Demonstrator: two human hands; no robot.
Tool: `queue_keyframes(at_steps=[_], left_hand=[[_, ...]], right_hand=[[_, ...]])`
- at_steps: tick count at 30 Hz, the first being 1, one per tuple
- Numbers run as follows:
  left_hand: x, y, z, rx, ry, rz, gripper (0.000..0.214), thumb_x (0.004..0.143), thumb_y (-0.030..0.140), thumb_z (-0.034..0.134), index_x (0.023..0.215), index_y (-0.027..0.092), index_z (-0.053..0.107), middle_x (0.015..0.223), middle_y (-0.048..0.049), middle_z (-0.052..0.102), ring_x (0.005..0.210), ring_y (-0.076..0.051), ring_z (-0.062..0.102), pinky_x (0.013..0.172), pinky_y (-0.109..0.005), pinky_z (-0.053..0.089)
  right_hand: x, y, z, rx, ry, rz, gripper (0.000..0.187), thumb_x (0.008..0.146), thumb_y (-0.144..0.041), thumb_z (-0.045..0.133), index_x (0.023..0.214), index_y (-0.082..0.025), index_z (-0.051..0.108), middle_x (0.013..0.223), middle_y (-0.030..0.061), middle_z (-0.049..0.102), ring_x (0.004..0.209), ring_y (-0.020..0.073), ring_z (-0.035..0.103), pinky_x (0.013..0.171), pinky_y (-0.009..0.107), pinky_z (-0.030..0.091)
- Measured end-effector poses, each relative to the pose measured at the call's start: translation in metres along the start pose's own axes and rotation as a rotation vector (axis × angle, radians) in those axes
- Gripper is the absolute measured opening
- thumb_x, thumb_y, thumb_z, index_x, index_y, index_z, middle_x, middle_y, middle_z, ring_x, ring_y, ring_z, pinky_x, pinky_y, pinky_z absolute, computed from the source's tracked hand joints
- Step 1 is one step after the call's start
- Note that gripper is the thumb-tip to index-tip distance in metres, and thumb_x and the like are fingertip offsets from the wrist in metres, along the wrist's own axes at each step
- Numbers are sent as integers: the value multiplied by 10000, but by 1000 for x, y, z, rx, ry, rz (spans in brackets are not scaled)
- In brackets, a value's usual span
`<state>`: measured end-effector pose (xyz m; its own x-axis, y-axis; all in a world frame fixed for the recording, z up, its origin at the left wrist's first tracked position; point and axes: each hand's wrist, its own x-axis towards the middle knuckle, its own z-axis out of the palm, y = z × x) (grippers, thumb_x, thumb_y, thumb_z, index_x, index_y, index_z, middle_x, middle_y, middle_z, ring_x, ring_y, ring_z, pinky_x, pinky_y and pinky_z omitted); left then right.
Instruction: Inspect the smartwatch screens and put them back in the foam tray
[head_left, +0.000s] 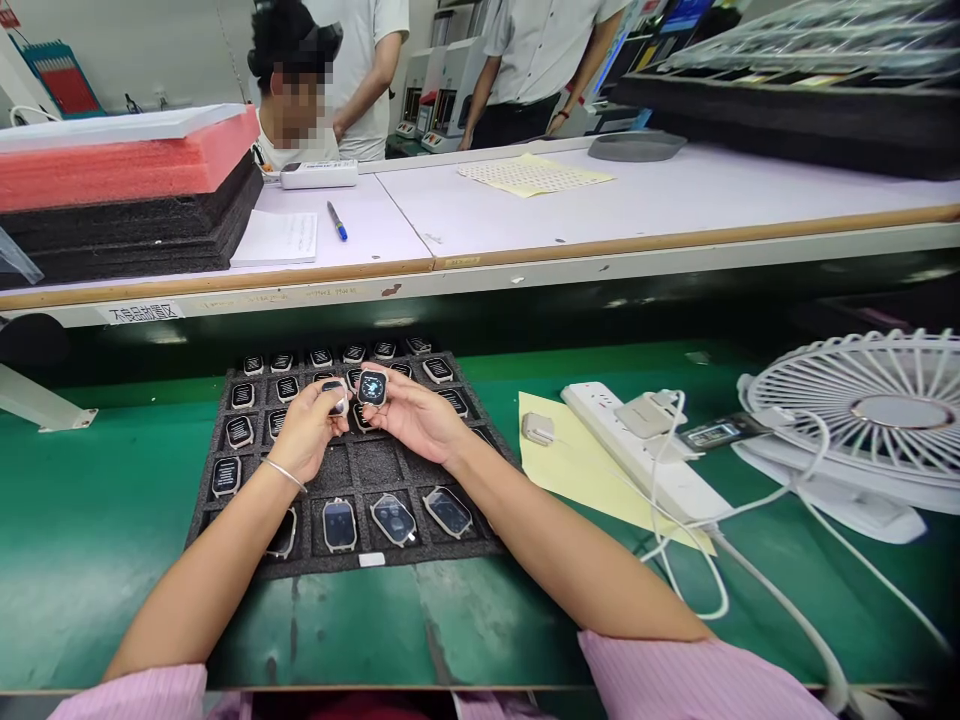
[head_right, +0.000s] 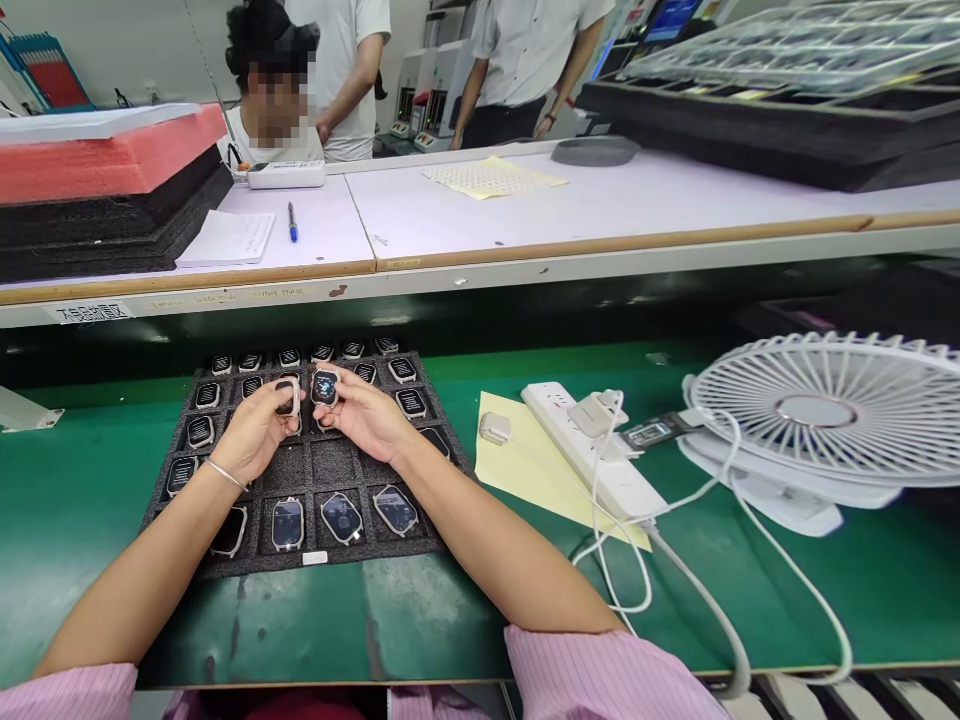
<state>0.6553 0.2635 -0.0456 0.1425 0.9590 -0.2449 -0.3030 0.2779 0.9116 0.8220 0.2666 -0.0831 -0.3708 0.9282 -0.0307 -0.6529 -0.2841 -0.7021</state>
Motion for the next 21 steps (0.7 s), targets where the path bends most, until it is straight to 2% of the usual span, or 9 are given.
queue_keyframes(at_steps=[3, 5, 9, 12, 21], left_hand=[[0, 5, -1, -16, -43, -99, 212, 793, 321, 629, 869, 124, 608, 735, -24, 641, 471, -72, 534, 455, -188, 394], [0, 7, -2, -12, -43, -138, 224, 839, 339, 598, 924, 132, 612, 737, -26, 656, 437, -84, 548, 429, -193, 387], [1, 7, -4, 24, -8, -69, 305, 867, 271, 572, 1149, 154, 585, 764, -15, 685, 433, -101, 595, 450, -205, 444], [2, 5, -6, 56, -39, -18, 355, 837, 215, 570, 1186, 147, 572, 789, -16, 695, 463, -110, 637, 483, -210, 484], [6, -2, -9, 117, -87, 57, 388, 664, 141, 615, 1047, 166, 554, 865, -6, 715, 507, -127, 685, 526, -225, 538]], right_hand=[[3, 0, -4, -27, 53, -9, 348, 849, -207, 663, 1191, -199, 603, 931, 46, 732, 691, 164, 694, 646, 282, 536], [3, 1, -5, -70, 75, -19, 356, 841, -220, 669, 1189, -207, 595, 972, 53, 736, 692, 168, 701, 642, 289, 534], [1, 1, -6, -164, 107, -49, 376, 786, -215, 710, 1144, -210, 596, 997, 50, 734, 682, 161, 704, 641, 282, 520], [0, 2, -5, -218, 120, -88, 371, 761, -205, 721, 1112, -221, 601, 982, 32, 728, 674, 147, 689, 670, 296, 528], [1, 5, -4, -311, 125, -145, 416, 713, -218, 751, 1104, -223, 608, 916, 5, 724, 610, 119, 635, 626, 276, 490]])
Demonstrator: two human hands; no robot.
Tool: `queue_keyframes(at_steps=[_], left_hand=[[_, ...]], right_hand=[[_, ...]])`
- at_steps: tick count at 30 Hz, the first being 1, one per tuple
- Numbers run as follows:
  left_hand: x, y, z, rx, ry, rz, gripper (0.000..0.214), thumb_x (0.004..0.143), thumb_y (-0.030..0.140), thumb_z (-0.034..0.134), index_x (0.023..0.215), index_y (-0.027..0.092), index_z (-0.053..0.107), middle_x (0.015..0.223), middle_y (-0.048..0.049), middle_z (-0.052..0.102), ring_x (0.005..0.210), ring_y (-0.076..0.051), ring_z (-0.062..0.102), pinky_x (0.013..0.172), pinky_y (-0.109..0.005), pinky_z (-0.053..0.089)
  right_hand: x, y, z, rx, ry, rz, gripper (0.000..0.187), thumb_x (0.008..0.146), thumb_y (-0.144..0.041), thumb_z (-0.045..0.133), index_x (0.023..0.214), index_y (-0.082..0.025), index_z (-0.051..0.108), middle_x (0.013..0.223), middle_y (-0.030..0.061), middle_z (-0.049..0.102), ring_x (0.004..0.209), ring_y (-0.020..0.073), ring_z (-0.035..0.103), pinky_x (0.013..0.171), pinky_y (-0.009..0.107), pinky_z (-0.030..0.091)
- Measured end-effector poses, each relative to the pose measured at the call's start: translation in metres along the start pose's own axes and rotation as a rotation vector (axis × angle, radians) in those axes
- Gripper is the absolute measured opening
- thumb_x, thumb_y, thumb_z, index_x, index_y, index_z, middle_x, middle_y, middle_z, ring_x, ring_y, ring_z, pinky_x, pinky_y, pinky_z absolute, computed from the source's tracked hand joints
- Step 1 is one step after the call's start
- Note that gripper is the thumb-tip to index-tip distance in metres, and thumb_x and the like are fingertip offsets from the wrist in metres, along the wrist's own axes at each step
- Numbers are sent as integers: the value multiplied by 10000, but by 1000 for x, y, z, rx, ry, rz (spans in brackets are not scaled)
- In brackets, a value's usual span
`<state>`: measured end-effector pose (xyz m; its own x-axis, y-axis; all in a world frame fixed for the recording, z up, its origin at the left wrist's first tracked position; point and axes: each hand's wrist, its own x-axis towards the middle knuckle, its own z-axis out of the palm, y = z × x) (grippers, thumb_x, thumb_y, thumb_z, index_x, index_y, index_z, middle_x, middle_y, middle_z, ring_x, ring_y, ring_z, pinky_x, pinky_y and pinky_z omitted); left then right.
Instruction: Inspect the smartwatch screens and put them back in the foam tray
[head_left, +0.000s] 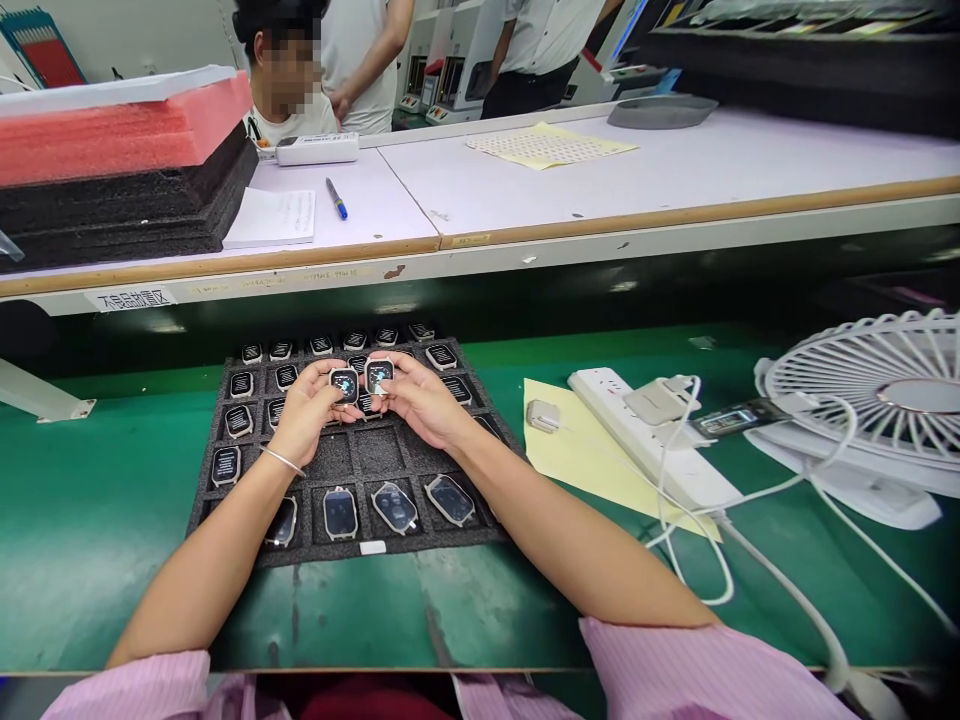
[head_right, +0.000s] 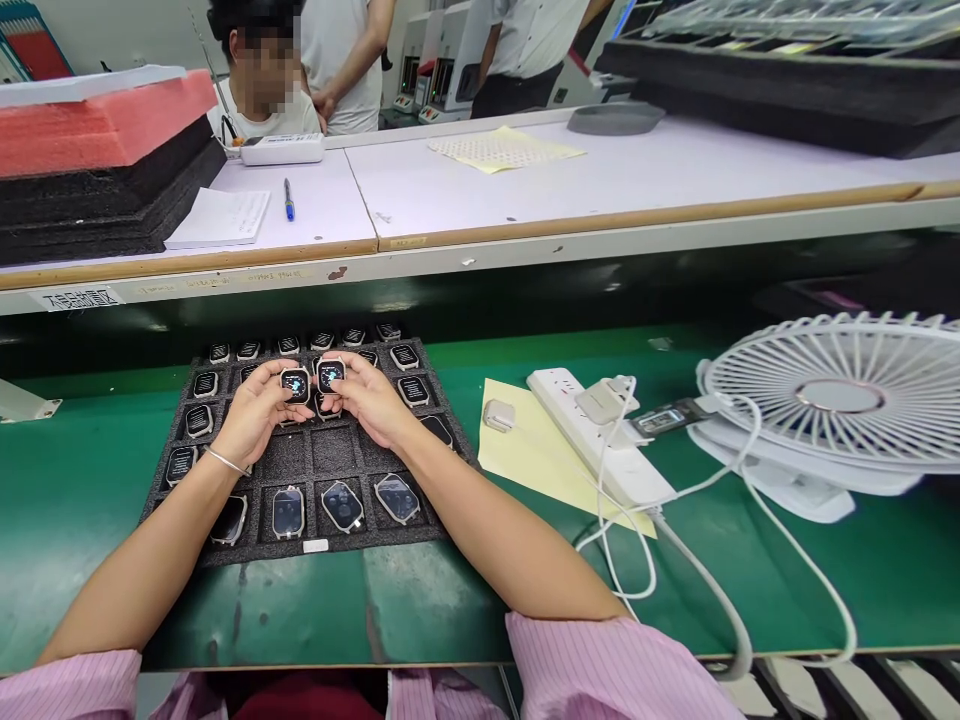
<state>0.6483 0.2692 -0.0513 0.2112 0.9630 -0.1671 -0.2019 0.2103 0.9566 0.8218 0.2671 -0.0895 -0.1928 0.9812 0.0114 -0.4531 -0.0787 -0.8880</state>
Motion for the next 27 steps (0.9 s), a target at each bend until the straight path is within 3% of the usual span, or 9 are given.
queue_keyframes(at_steps=[5, 19, 27], left_hand=[[0, -1, 0, -8, -29, 10, 399, 634, 155, 617, 1027, 166, 544, 918, -25, 737, 500, -117, 680, 527, -222, 540], [-2, -2, 0, 16, -51, 34, 367, 670, 187, 641, 1024, 171, 549, 827, 14, 698, 505, -112, 674, 537, -221, 544], [-1, -2, -1, 34, -45, 45, 394, 669, 186, 682, 1038, 176, 546, 902, -5, 701, 522, -105, 677, 547, -218, 543]], right_hand=[[0, 0, 0, -12, 10, -2, 409, 717, -245, 763, 1094, -220, 608, 897, 3, 720, 590, 117, 623, 589, 267, 458], [0, -1, 2, -17, 6, -13, 426, 683, -260, 785, 1071, -226, 613, 837, -27, 697, 571, 116, 596, 580, 279, 460], [-1, -2, 1, -33, -10, -20, 417, 708, -234, 744, 1096, -230, 591, 862, -15, 678, 592, 121, 586, 587, 284, 462]])
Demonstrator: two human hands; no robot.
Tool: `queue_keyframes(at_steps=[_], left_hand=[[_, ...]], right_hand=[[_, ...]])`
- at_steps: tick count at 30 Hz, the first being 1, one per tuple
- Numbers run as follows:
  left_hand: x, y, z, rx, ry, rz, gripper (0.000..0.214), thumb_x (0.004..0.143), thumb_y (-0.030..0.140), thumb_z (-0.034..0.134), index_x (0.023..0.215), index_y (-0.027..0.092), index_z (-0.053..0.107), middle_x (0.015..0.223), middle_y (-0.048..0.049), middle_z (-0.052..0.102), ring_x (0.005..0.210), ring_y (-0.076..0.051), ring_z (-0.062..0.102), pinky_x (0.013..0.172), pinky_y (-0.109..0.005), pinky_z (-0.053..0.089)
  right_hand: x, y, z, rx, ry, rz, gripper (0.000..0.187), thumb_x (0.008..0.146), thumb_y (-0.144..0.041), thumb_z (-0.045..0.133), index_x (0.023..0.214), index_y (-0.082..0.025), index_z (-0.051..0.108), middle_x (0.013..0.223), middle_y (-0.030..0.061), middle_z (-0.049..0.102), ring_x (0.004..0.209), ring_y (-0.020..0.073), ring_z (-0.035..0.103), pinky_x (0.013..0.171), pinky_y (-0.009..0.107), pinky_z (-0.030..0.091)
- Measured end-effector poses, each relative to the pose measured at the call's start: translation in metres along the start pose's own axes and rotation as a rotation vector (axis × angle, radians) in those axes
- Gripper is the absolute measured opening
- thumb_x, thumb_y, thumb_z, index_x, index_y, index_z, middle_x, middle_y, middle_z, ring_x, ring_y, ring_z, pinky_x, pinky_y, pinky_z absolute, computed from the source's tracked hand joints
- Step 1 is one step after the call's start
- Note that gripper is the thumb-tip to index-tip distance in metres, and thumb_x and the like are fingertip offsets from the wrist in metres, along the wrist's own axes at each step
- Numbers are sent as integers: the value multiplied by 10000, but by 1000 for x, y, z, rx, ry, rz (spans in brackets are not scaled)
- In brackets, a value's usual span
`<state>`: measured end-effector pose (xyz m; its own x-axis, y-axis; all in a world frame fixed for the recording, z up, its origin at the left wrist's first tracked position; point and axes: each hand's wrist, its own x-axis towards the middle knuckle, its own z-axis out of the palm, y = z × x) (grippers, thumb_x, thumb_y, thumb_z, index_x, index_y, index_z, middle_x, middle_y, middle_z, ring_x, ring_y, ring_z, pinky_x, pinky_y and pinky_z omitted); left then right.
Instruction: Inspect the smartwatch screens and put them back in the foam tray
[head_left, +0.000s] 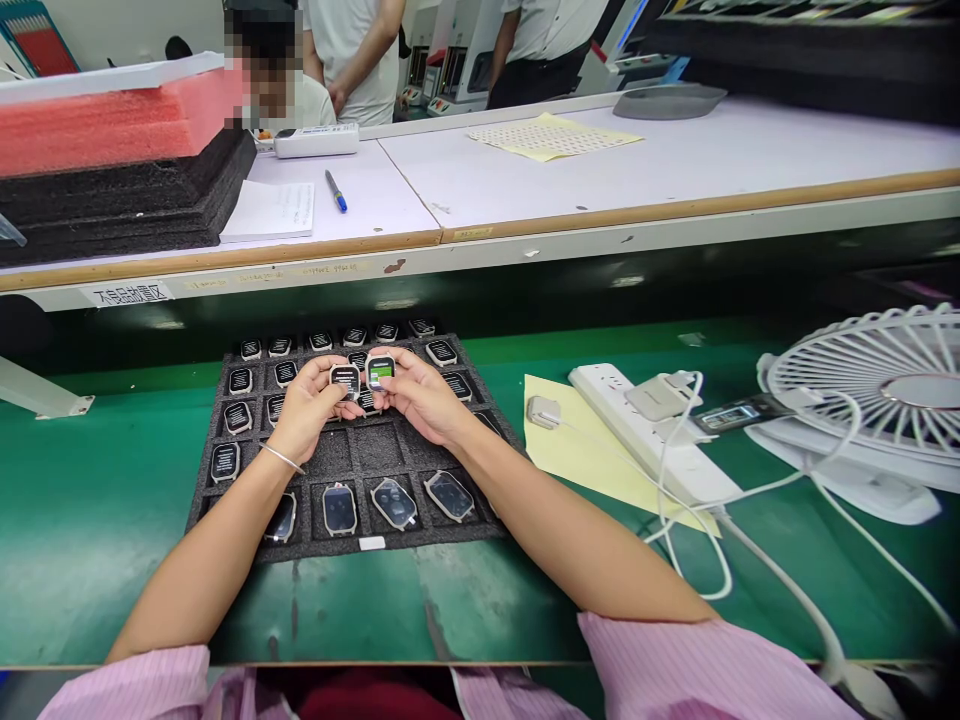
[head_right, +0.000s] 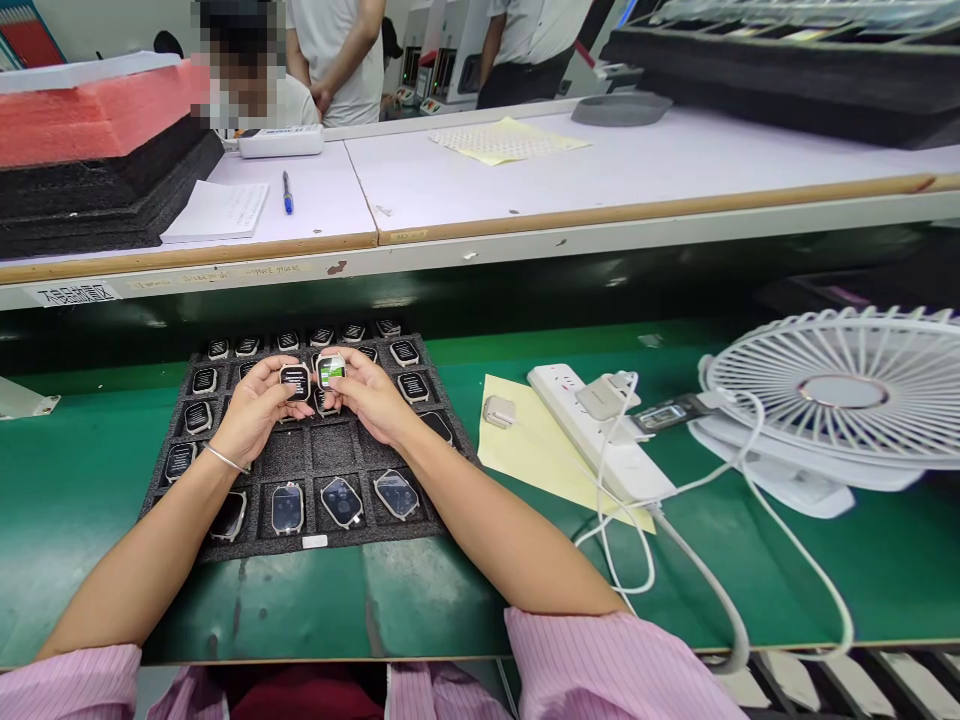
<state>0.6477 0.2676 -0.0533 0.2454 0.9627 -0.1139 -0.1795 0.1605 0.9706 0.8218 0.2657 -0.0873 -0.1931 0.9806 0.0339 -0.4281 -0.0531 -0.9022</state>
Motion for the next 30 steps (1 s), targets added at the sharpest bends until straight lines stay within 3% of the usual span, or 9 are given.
queue_keyframes(at_steps=[10, 15, 18, 24, 30], left_hand=[[-1, -2, 2, 4, 4, 35, 460, 608, 105, 654, 1046, 186, 541, 931, 10, 676, 565, -109, 697, 579, -218, 558], [0, -2, 2, -9, 15, -26, 285, 763, 277, 638, 1014, 168, 558, 745, 8, 674, 498, -129, 676, 519, -226, 549], [0, 0, 3, -25, 11, -42, 266, 783, 316, 612, 995, 161, 570, 721, -3, 672, 501, -152, 685, 511, -242, 552], [0, 0, 2, -40, 0, -41, 297, 718, 258, 608, 1000, 170, 569, 729, 8, 670, 507, -157, 690, 526, -252, 557], [-1, -1, 1, -34, -15, -32, 361, 673, 256, 640, 1016, 165, 574, 737, 20, 663, 521, -152, 697, 543, -246, 566]], right_hand=[[-1, 1, 3, -23, 6, -31, 498, 626, -130, 770, 1074, -241, 583, 883, -38, 637, 591, 92, 563, 584, 247, 467], [1, 2, 4, 2, 29, 1, 342, 741, -365, 777, 998, -219, 605, 751, -34, 591, 538, 100, 508, 491, 241, 414], [2, 1, 3, 36, 37, 8, 335, 758, -452, 761, 953, -217, 623, 728, -28, 579, 519, 103, 498, 468, 244, 401], [0, 1, 2, 20, 16, 8, 345, 713, -325, 795, 994, -222, 624, 760, -29, 588, 551, 103, 505, 492, 240, 414], [1, 2, 2, -1, 2, -20, 360, 711, -322, 808, 996, -217, 613, 756, -40, 571, 542, 90, 494, 489, 230, 412]])
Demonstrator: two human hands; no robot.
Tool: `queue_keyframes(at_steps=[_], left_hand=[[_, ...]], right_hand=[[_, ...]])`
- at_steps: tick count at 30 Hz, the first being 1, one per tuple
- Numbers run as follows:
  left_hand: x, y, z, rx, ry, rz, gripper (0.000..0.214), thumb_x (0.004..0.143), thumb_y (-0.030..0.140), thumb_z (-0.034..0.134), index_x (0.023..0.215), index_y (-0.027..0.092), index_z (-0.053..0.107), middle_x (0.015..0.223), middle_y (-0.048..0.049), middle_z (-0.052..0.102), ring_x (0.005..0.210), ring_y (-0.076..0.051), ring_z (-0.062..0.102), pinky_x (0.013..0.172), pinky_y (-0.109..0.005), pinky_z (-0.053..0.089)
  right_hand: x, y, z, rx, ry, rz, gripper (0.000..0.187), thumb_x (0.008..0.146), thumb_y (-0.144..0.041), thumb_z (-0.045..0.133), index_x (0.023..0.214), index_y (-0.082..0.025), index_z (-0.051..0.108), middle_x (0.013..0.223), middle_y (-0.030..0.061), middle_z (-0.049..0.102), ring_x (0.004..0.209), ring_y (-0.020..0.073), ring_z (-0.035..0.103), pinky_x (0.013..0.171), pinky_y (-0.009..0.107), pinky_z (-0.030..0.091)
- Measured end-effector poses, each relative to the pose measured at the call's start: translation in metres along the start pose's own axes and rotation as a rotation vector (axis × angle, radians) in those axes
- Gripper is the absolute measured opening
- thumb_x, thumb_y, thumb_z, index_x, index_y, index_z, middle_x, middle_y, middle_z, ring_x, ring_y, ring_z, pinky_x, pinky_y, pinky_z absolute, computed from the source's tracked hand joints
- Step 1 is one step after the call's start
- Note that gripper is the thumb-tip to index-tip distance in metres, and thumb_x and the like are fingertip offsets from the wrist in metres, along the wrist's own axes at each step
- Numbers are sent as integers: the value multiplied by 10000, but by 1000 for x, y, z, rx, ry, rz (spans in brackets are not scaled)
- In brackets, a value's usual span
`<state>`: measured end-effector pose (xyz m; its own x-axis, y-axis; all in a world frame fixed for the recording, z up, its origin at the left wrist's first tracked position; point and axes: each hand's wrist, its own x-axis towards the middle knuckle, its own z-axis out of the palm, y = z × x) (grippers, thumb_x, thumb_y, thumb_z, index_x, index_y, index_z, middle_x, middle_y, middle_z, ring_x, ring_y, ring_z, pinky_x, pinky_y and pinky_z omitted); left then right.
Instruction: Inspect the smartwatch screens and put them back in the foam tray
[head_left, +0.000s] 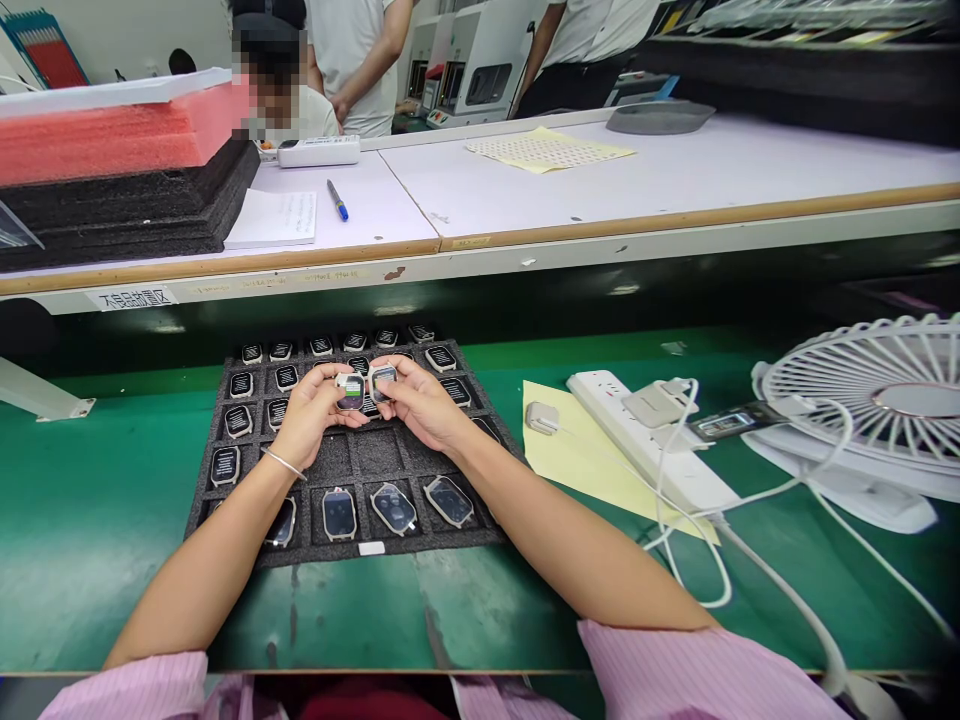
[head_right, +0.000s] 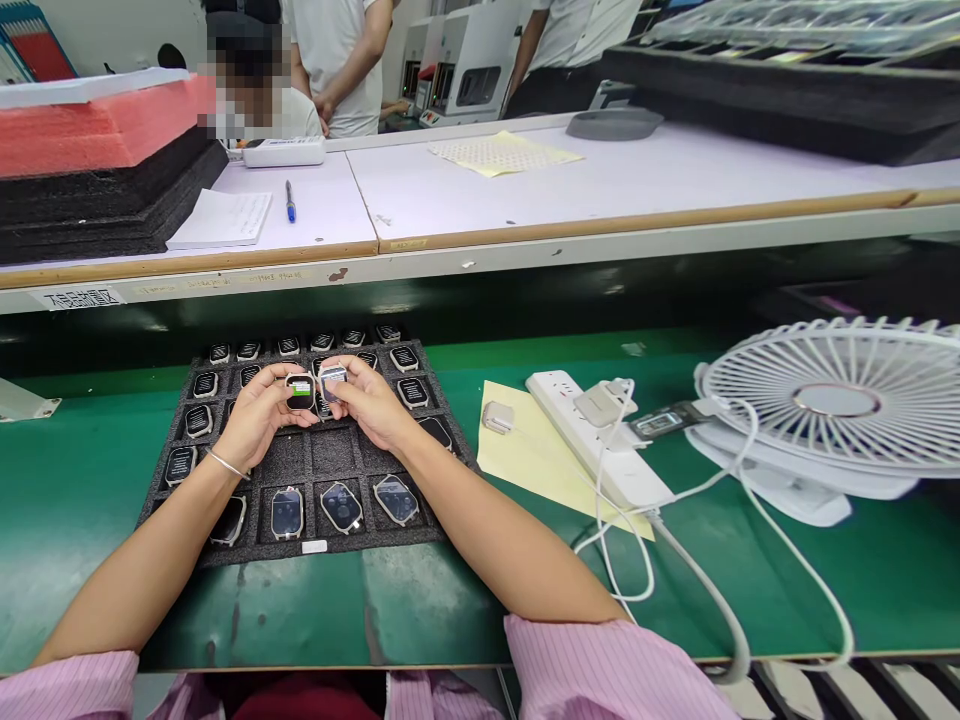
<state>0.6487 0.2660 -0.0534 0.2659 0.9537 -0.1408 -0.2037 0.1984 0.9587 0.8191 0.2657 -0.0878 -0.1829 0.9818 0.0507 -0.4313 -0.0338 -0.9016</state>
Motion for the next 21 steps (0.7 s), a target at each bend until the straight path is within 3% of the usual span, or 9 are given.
queue_keyframes(at_steps=[11, 21], left_hand=[[0, -1, 0, 15, 4, 28, 352, 689, 240, 681, 1015, 177, 565, 763, 31, 652, 520, -138, 692, 535, -239, 562], [1, -1, -1, 16, 4, 39, 367, 682, 237, 680, 1025, 174, 564, 781, 23, 669, 516, -131, 686, 545, -237, 562]], right_hand=[[-3, -3, 1, -2, -25, -3, 377, 678, -212, 778, 1020, -228, 620, 819, -40, 608, 557, 94, 531, 533, 253, 450], [-2, -1, -1, 14, -36, 19, 352, 735, -283, 766, 1048, -219, 619, 773, -27, 635, 564, 116, 596, 555, 262, 475]])
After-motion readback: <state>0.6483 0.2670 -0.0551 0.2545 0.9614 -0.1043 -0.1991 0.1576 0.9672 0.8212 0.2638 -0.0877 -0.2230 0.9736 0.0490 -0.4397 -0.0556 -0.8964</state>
